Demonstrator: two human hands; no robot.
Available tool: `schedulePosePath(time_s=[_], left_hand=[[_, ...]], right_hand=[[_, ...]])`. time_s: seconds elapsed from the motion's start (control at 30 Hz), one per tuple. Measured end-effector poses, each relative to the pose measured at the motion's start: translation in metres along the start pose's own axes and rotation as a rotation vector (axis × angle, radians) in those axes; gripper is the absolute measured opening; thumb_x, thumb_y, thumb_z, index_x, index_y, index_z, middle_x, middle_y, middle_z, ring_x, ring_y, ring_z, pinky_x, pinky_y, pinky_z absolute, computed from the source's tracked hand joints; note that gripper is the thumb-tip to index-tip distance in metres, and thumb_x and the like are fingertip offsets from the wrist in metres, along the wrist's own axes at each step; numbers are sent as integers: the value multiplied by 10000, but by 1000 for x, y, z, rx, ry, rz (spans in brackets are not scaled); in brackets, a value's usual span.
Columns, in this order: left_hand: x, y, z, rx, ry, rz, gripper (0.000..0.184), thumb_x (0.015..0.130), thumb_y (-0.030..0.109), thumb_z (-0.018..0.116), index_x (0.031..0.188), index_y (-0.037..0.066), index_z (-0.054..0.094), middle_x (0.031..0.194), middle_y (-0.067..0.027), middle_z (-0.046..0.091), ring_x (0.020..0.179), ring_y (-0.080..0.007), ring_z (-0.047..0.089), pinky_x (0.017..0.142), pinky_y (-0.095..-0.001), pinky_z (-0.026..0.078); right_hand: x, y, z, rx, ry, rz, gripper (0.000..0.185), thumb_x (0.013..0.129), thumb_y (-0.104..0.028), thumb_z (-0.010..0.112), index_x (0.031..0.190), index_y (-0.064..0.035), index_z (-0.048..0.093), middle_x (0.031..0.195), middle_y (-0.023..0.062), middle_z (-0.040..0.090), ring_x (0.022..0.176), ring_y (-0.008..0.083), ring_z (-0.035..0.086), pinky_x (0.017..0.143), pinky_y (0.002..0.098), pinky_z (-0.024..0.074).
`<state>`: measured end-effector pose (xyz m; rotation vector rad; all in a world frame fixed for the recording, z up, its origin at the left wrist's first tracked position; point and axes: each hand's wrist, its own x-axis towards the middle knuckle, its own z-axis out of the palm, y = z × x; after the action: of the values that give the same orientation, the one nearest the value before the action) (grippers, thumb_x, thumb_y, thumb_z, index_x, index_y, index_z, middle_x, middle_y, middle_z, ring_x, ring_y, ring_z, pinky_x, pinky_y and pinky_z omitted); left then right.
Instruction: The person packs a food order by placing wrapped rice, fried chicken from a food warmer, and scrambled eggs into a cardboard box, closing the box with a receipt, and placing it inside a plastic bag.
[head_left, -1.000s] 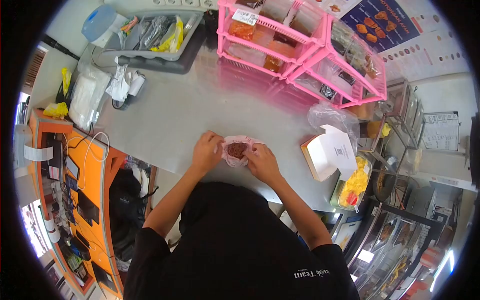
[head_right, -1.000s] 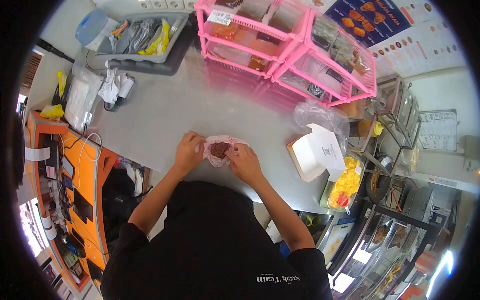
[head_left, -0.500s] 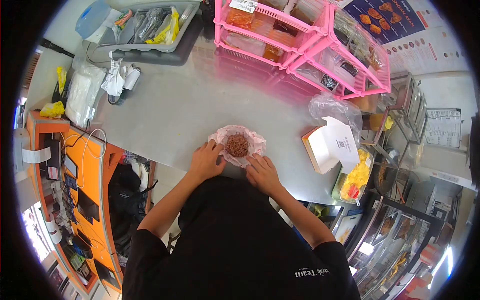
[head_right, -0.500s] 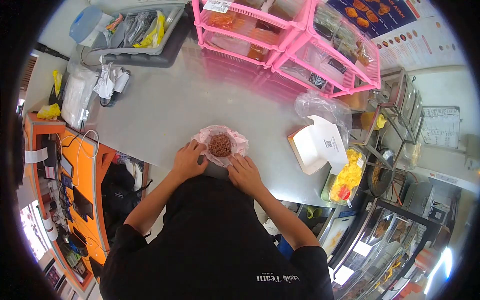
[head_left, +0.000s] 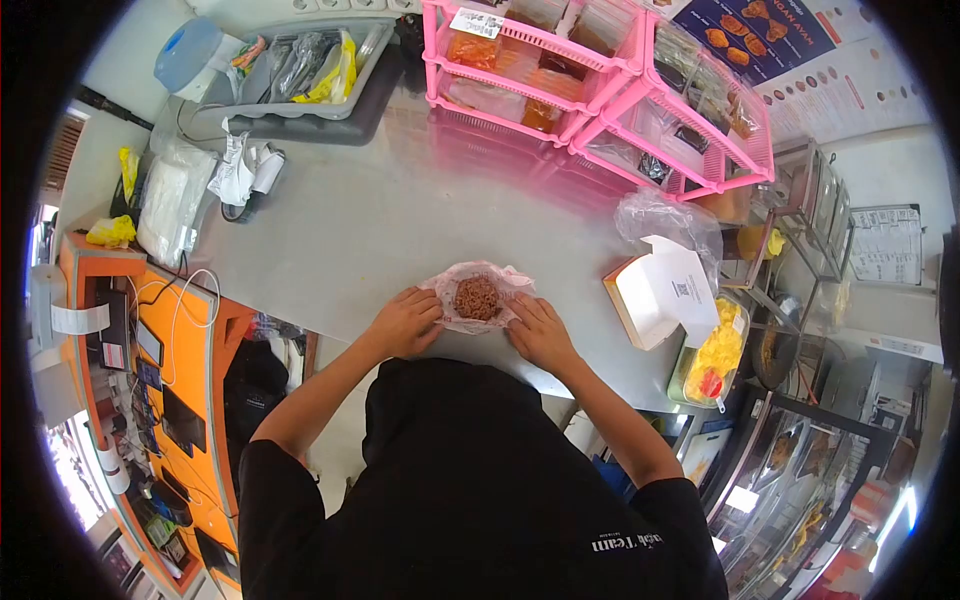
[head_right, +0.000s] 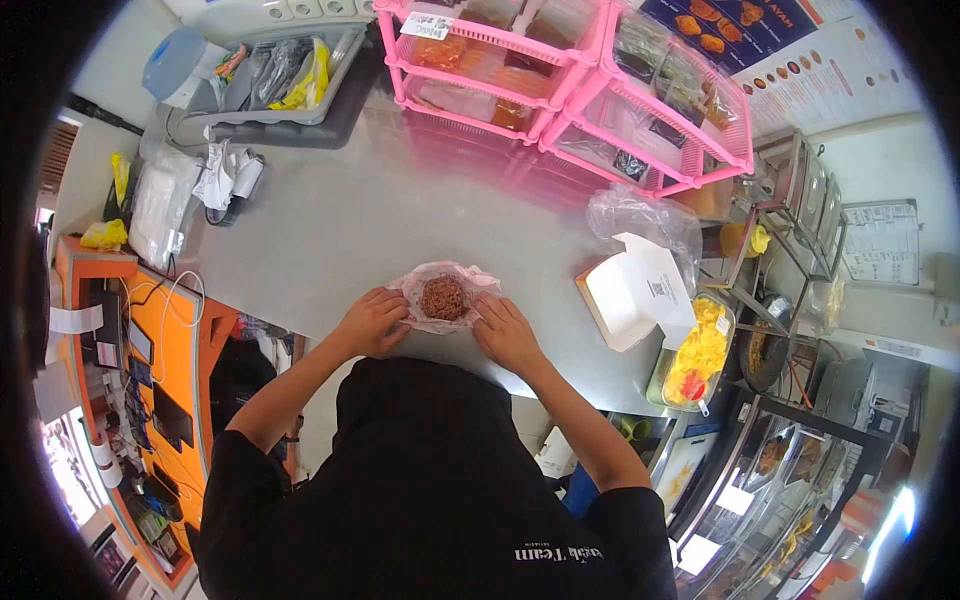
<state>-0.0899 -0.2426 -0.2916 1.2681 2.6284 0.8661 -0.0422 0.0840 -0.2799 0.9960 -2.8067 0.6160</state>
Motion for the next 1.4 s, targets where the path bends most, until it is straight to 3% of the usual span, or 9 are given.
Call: schedulePosePath(time_s=[0.27,0.33,0.47,0.63,0.83,1.03,1.13,1.27,1.4], left_hand=[[5,12,-24,-69,-94,-110,290,862,253,769,1050,73,642,1060,-120,707,1062,-328,669,1067,-487,471],[6,24,-27,-114,-46,-231,294,850,248,768,1058,78,648,1045,-119,707,1059,-329,671,1080,-505,463],[4,25,-18,-61,-96,-182,341,771,147,786,1074,74,648,1191,-133,673,1159,-351,637,1137,-521,441],[-13,17,1,-77,-126,6,350,715,42,791,1025,55,628,1438,-141,564,1375,-385,525,1215,-522,399],[-33,12,12,-143,-158,-57,334,750,64,786,1021,50,592,1614,-156,441,1493,-398,418,1248,-504,368],[-29,15,5,-98,-292,-100,432,837,125,779,1243,106,634,1633,-118,429,1559,-355,320,1292,-495,281],[-33,14,8,25,-366,-2,463,872,143,757,1316,160,631,1629,-55,449,1575,-327,295,1302,-519,242],[-41,12,16,40,-308,9,425,897,132,726,1308,185,635,1603,-9,487,1572,-313,307,1298,-570,221],[-36,18,10,39,-306,-32,401,915,120,701,1308,167,638,1518,-29,574,1551,-315,349,1296,-594,204]], right_hand=[[-13,17,8,98,-22,-121,160,839,-136,756,946,-54,670,1014,116,700,1215,321,629,1096,467,495],[-16,17,5,140,-164,-59,195,820,-142,769,963,-59,664,1049,122,687,1217,320,624,1099,461,497],[-14,14,-7,150,-291,13,256,815,-157,770,1018,-65,644,1166,138,655,1221,315,615,1108,449,503],[-18,15,-3,122,-245,-67,235,878,-153,716,1063,-53,611,1360,143,628,1304,320,591,1104,451,510],[-33,27,15,148,-296,-28,190,944,-174,681,1081,-62,611,1469,106,611,1345,303,592,1072,454,533],[-22,20,-7,200,-280,-46,348,904,-97,685,1251,-92,662,1466,85,624,1387,283,559,1098,440,511],[-28,25,3,145,-291,-72,440,866,-68,695,1305,-102,678,1470,70,627,1417,274,532,1123,441,490],[-38,29,11,112,-267,-97,495,841,-69,706,1334,-108,680,1478,52,626,1423,264,530,1125,445,494],[-42,26,11,131,-241,-83,405,870,-90,713,1275,-105,709,1393,52,681,1360,256,588,1095,432,522]])
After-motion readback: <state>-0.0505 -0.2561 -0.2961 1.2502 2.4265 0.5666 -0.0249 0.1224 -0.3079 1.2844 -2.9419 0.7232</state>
